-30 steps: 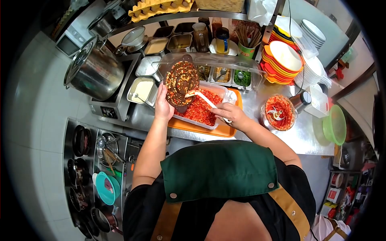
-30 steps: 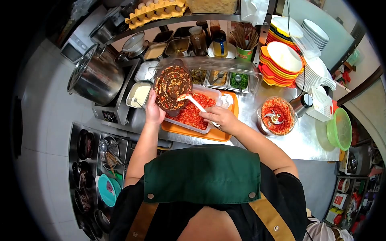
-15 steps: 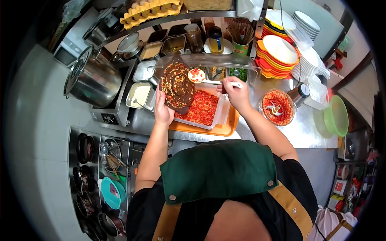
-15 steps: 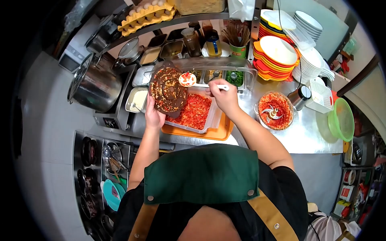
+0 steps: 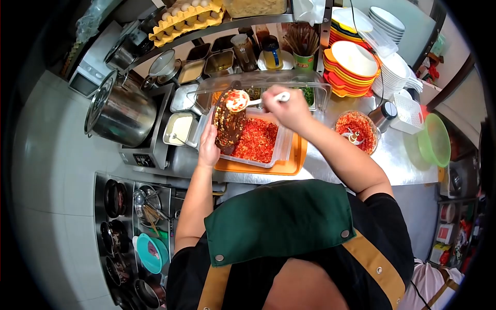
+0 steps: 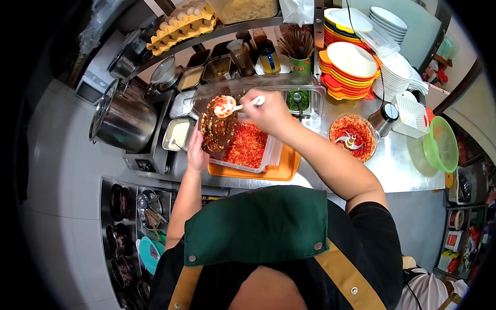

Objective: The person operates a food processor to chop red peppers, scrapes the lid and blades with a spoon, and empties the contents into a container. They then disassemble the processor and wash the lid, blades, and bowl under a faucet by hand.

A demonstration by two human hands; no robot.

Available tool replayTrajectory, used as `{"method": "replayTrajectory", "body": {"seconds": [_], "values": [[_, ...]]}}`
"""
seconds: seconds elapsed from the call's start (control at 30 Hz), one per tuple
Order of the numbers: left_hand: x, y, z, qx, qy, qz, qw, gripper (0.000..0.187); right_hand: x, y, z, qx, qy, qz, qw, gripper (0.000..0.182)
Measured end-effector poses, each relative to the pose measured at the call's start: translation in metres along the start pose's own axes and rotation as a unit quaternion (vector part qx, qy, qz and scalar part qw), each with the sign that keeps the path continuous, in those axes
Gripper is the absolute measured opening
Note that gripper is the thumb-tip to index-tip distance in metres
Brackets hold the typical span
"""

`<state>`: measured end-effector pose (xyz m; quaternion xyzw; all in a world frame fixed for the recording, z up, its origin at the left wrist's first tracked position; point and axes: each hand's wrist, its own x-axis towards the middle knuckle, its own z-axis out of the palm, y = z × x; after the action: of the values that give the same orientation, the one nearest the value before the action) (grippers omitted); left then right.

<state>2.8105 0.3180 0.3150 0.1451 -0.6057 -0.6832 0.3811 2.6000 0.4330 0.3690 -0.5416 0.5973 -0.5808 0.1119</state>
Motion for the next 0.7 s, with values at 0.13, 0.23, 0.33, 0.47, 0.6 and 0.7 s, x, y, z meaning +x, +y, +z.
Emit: {"method": "replayTrajectory", "body": {"seconds": [0.13, 0.23, 0.33, 0.47, 0.6, 0.7], "values": [[0.007, 0.012, 0.008, -0.078, 0.018, -0.035, 0.996, 0.05, -0.022, -0.024, 0.022, -0.12, -0.033, -0.317, 0.94, 0.008], [0.016, 0.013, 0.002, -0.119, 0.019, -0.035, 0.992, 0.047, -0.043, -0.026, 0.027, -0.18, -0.115, -0.398, 0.892, 0.015], [0.02, 0.018, 0.002, -0.129, 0.019, -0.059, 0.99, 0.047, -0.054, -0.013, 0.023, -0.218, -0.17, -0.436, 0.857, 0.015], [0.025, 0.019, 0.01, -0.105, 0.003, -0.049, 0.993, 0.047, -0.06, 0.01, 0.011, -0.227, -0.256, -0.44, 0.83, 0.019], [0.028, 0.012, 0.005, -0.125, 0.024, -0.055, 0.99, 0.046, -0.058, 0.012, -0.014, -0.215, -0.28, -0.378, 0.856, 0.031], [0.027, 0.013, 0.007, -0.121, 0.009, -0.064, 0.991, 0.045, -0.041, 0.012, -0.017, -0.18, -0.193, -0.391, 0.882, 0.032]]}}
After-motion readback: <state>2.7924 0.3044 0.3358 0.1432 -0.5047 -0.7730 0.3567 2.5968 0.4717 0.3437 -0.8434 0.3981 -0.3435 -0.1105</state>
